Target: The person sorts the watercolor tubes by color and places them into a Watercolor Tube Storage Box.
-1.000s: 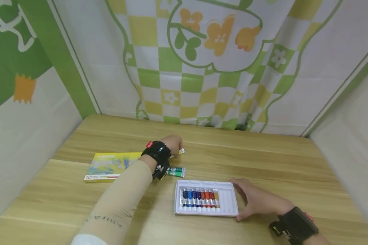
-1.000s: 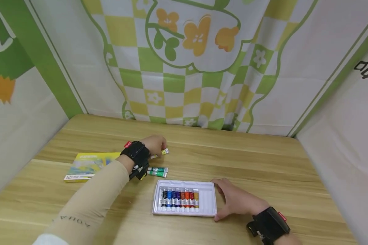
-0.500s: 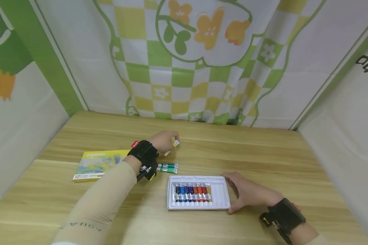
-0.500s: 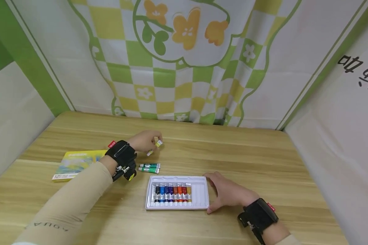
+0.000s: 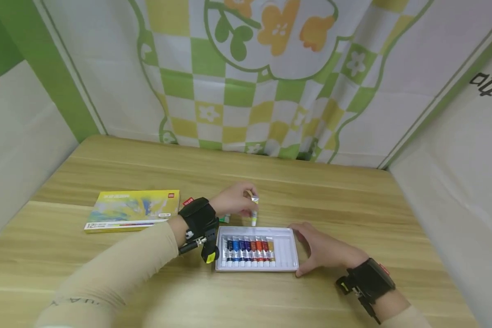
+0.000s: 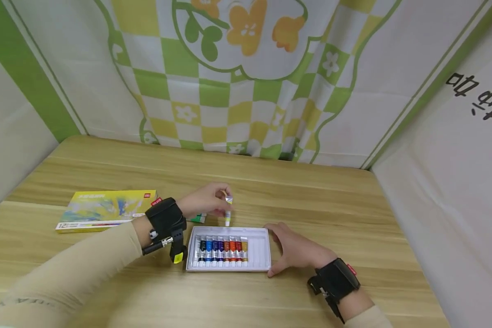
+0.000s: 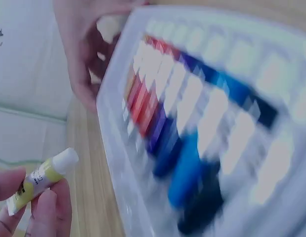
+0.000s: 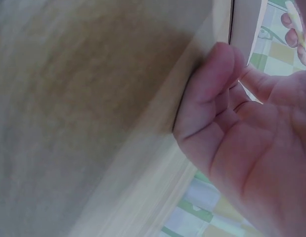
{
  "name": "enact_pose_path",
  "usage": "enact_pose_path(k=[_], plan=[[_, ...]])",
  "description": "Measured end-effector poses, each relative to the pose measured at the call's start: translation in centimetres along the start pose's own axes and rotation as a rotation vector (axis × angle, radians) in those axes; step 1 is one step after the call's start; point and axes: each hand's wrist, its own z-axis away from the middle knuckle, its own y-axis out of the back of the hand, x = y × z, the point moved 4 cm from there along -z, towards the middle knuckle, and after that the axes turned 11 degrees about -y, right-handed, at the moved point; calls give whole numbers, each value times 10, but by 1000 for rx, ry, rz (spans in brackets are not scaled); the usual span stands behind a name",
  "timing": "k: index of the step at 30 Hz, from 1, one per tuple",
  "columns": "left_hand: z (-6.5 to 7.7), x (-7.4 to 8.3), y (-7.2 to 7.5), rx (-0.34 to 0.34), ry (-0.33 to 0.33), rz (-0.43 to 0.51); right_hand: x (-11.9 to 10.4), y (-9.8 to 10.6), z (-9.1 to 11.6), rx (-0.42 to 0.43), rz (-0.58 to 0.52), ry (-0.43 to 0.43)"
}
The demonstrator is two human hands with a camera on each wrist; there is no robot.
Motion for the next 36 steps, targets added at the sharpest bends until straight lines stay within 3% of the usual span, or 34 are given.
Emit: enact_pose_path(k=[7, 12, 20, 26, 36], plan=[[0, 8, -34, 16, 35, 163, 1, 1, 1, 4, -1, 13], [6, 14, -53, 49, 34, 190, 2, 1, 1, 0, -8, 10], [11, 14, -62, 89, 38, 165, -1, 0, 1, -1, -11, 8], [12, 11, -72, 54, 80, 203, -2, 3, 1, -1, -13, 15], [12, 1, -79, 26, 72, 107, -1, 2, 1, -6, -3, 19]])
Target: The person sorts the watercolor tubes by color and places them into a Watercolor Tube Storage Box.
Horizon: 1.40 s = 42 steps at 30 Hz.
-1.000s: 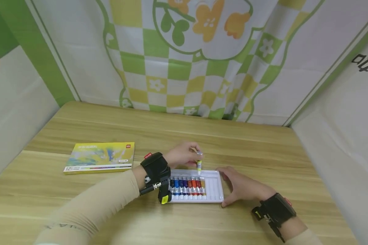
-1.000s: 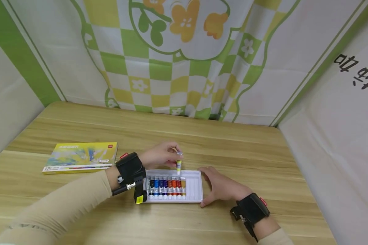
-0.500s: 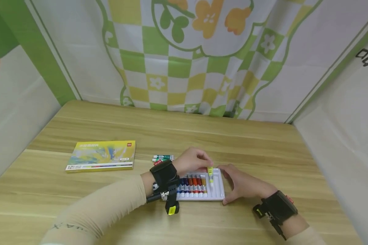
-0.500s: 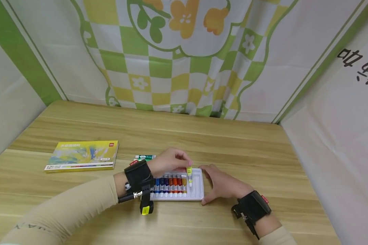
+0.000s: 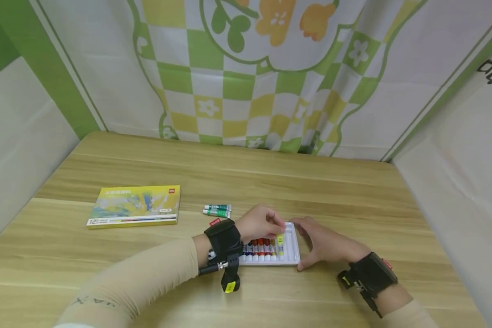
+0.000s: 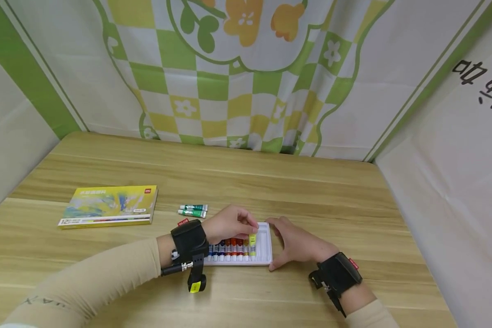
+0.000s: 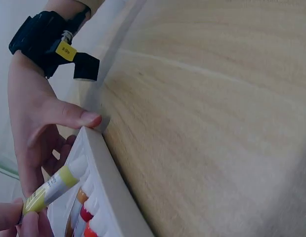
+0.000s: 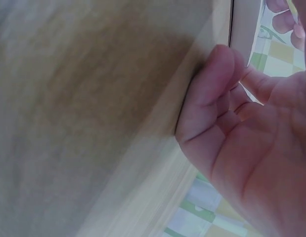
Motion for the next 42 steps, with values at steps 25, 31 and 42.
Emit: enact_pose_path(k=[25, 31, 42], plan=[[-5, 13, -13, -216, -216, -832, 1, -5, 1, 18, -10, 12], [-5, 15, -14, -245, -239, -864, 0, -4, 1, 25, -7, 12], [-5, 22, -18, -259, -218, -926, -2, 0, 3, 10, -27, 13]])
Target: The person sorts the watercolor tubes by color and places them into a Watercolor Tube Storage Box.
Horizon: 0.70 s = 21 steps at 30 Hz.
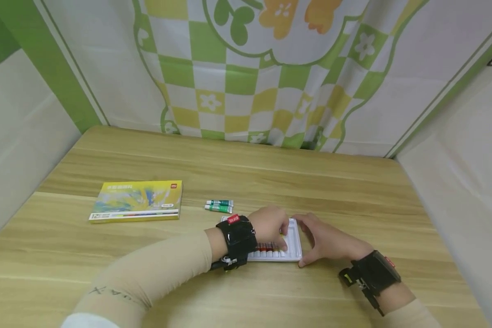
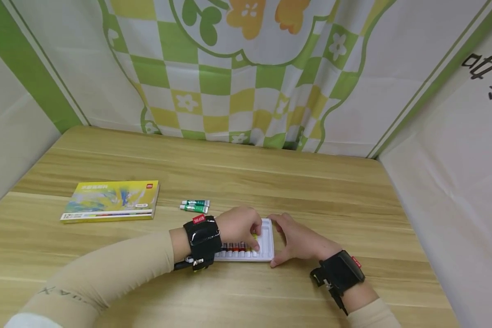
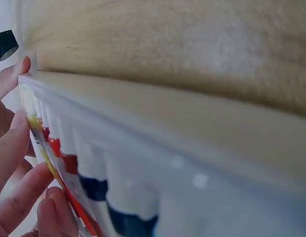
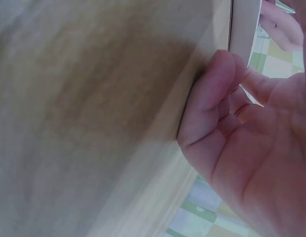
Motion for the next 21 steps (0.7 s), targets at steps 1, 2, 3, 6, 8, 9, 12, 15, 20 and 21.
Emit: enact_pose_path(k=[1, 2, 3, 6, 8, 9, 12, 15, 20, 21], plan=[[0, 0, 0, 1, 2, -7, 0, 1, 0, 1, 0, 1], [-1, 0, 1, 2, 3, -14, 0, 1, 0, 4, 3, 2], [-1, 0, 1, 2, 3, -21, 1, 1, -1, 6, 8, 2], [-2, 0, 0, 7, 2, -43, 1, 2, -2, 11, 15, 4], [-3, -1, 0, 8, -1, -66, 1, 2, -2, 11, 15, 6], [-3, -1, 0, 8, -3, -74, 1, 2, -2, 12, 14, 6], [-3, -1, 1, 5, 2, -85, 0, 3, -3, 14, 17, 8], [-3, 0, 3, -2, 4, -83, -1, 3, -2, 18, 18, 12], [-2, 2, 1, -28, -25, -77, 1, 0, -2, 19, 12, 25], [-2, 1, 0, -33, -40, -70, 1, -1, -2, 17, 11, 26]])
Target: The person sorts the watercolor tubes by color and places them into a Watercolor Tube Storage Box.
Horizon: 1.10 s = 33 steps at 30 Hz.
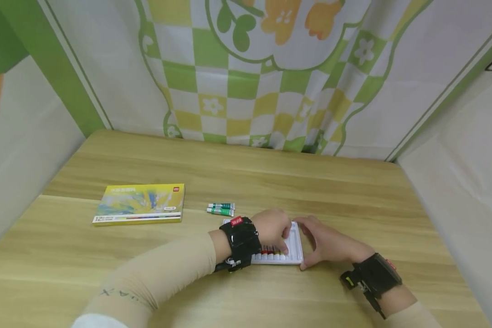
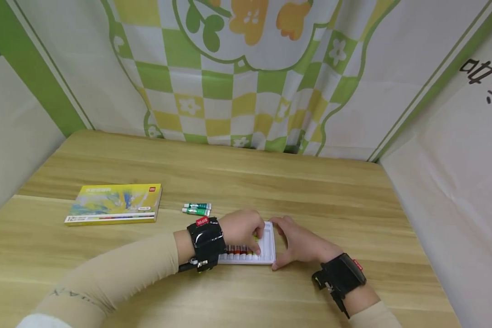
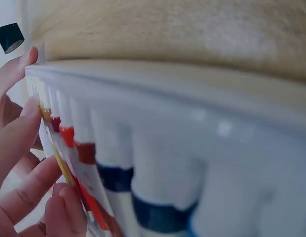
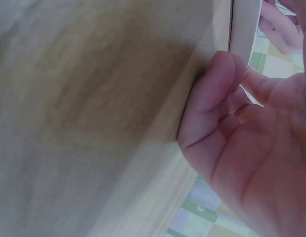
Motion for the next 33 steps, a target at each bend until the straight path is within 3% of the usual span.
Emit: enact_pose_path(k=[6, 14, 19, 24, 29, 33], plan=[[5, -15, 3, 4, -70, 93, 1, -2, -2, 12, 31, -2], [36, -53, 36, 137, -81, 200, 2, -2, -6, 24, 22, -30], [62, -90, 58, 232, 18, 173, 4, 2, -7, 46, 22, -56], [80, -110, 67, 236, 143, 129, 4, 8, -5, 43, 30, -48], [79, -122, 57, 211, 221, 105, 1, 6, -3, 41, 24, -21], [75, -122, 53, 196, 204, 72, 0, 3, -3, 47, 15, -14]])
